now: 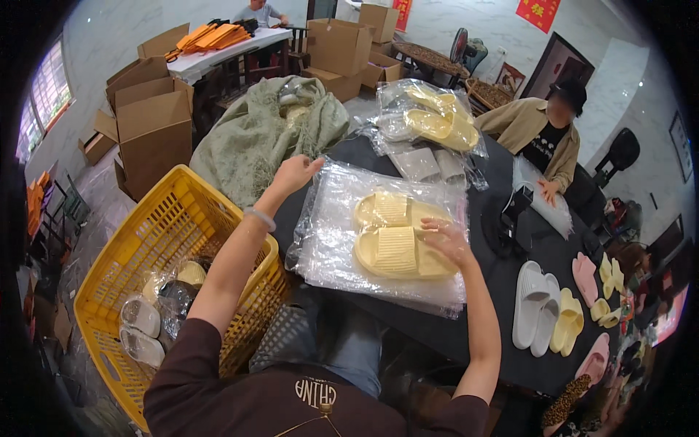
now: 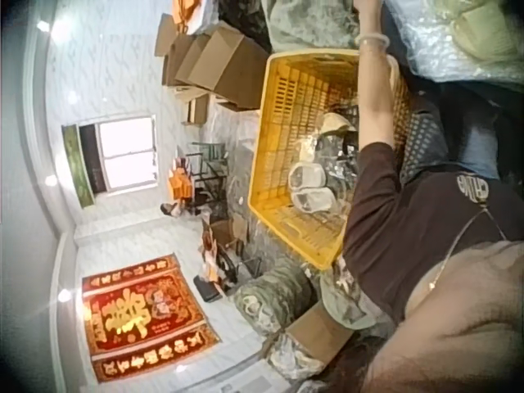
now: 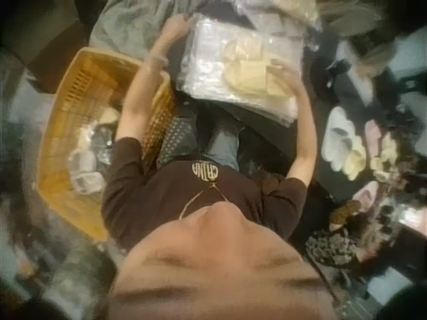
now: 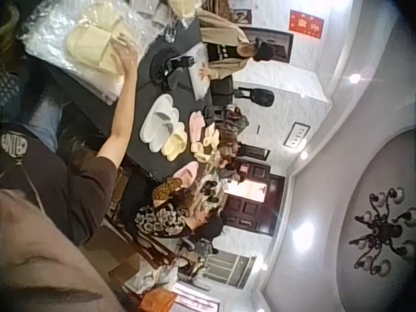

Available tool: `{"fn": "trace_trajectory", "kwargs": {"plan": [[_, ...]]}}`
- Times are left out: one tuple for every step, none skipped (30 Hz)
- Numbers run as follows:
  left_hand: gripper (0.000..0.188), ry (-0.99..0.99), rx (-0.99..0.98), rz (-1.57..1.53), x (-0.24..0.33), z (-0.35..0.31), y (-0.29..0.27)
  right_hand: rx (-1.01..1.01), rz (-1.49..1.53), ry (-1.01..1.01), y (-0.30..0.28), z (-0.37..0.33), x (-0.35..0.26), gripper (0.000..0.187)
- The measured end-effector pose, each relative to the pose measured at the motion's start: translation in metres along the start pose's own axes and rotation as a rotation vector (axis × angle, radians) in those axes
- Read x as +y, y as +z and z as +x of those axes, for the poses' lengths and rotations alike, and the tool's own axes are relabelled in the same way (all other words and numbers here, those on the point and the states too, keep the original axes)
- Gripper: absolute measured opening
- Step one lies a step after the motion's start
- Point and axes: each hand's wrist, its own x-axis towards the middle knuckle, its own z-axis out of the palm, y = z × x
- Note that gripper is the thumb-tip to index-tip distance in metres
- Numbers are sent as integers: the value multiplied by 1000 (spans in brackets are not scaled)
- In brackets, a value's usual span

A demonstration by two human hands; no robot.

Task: The person repeatedly picks up pairs of slippers from a yellow basket, places them onto a clear plastic bag on a table, and then moves the bag aside. The slippers are of various colors including black, yellow, pink, and white. The person handles the items one pair at a time in a repetitive cycle.

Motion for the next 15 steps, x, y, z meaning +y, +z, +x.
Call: {"fn": "trace_trajectory", "kwargs": {"plan": [[53,7,-43,-65,0,15,5,-8,-148,-64,2,2,-3,41],[53,11,-89,-130,-3,27,13,-19,-296,-125,8,7,-18,44],[50,-25,-110,-337,-8,36,24,-28,-444,-184,15,11,-28,47],[47,-64,-128,-544,-14,41,33,-11,-361,-173,24,16,-29,50],[44,-103,-148,-752,-20,46,42,-23,-378,-160,29,22,-30,49],[40,-148,-99,-740,-22,47,51,-36,-402,-138,30,24,-30,47],[37,-193,-48,-727,-25,48,59,-49,-426,-118,29,25,-27,46],[34,-236,0,-714,-27,47,67,-59,-300,-145,30,26,-8,42],[32,-171,108,-518,-31,45,74,-68,-318,-132,32,27,2,42],[31,-105,214,-323,-34,42,80,-76,-335,-119,33,28,10,41],[30,-42,319,-117,-41,37,84,-88,-344,-110,35,29,12,40],[30,-30,276,-36,-47,33,87,-99,-318,-120,36,31,13,40],[29,-32,282,-34,-52,33,90,-110,-293,-129,37,35,15,40],[29,-35,288,-31,-55,32,90,-121,-267,-140,38,39,11,39],[29,-39,296,-27,-59,31,89,-108,-323,-125,40,41,6,39]]}}
